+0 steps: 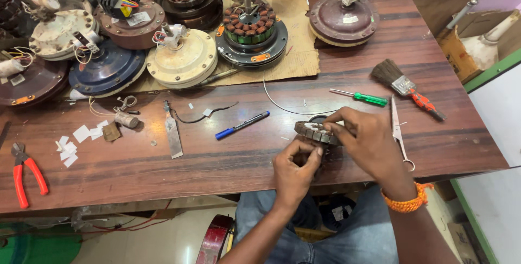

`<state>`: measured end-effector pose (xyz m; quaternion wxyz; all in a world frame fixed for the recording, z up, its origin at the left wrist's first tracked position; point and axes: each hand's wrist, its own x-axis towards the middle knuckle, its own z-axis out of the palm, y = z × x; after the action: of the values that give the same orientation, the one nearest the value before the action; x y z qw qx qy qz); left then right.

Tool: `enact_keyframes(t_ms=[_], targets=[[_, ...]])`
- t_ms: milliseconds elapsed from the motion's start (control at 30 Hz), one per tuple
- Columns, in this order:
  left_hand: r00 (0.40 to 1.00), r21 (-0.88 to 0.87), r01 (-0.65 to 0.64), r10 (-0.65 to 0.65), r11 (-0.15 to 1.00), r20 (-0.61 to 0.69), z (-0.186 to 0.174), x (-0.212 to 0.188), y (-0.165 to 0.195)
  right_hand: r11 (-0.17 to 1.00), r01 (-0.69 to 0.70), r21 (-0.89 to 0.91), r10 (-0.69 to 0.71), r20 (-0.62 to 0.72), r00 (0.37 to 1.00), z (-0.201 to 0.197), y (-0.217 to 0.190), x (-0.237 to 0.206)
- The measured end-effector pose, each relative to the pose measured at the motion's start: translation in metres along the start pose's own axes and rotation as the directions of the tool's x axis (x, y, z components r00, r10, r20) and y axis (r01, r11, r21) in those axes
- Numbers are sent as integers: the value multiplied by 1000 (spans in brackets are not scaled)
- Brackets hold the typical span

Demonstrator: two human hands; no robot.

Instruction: The person sits at a workbench and fits small white insulation pieces into the slots of a ceiling fan motor stator, working around the ring one slot at a time and pressing each piece into place by hand. They rotate the stator to reach new slots and continue fitting pieces around the circumference.

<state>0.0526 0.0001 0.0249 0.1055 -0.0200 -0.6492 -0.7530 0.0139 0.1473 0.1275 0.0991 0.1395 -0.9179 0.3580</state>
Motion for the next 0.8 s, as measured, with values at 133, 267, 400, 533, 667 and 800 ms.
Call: enact_keyframes(t_ms=[133, 267, 400, 533, 667, 800], targets=[[988, -67, 155, -156, 986, -8, 3, 3, -3, 963, -266, 45, 259, 112, 959, 3, 26, 13], [976, -80, 213, -216, 974, -32, 10, 6, -4, 907, -348, 238, 323, 137, 936, 7, 62, 12], [973, 275, -184, 214, 944, -84, 13, 1, 5, 914, -277, 295, 266, 76, 961, 2, 95, 7], [687, 521, -668, 710, 531, 155, 1, 4, 24, 897, -286, 338, 280, 66, 958, -8, 103, -7], [532, 392, -846, 621, 362, 575, -23, 48, 39, 737, -591, 328, 573, 159, 804, -29, 84, -21], [549, 356, -832, 540, 425, 638, -28, 63, 46, 788, -517, 335, 490, 169, 855, -43, 57, -32]])
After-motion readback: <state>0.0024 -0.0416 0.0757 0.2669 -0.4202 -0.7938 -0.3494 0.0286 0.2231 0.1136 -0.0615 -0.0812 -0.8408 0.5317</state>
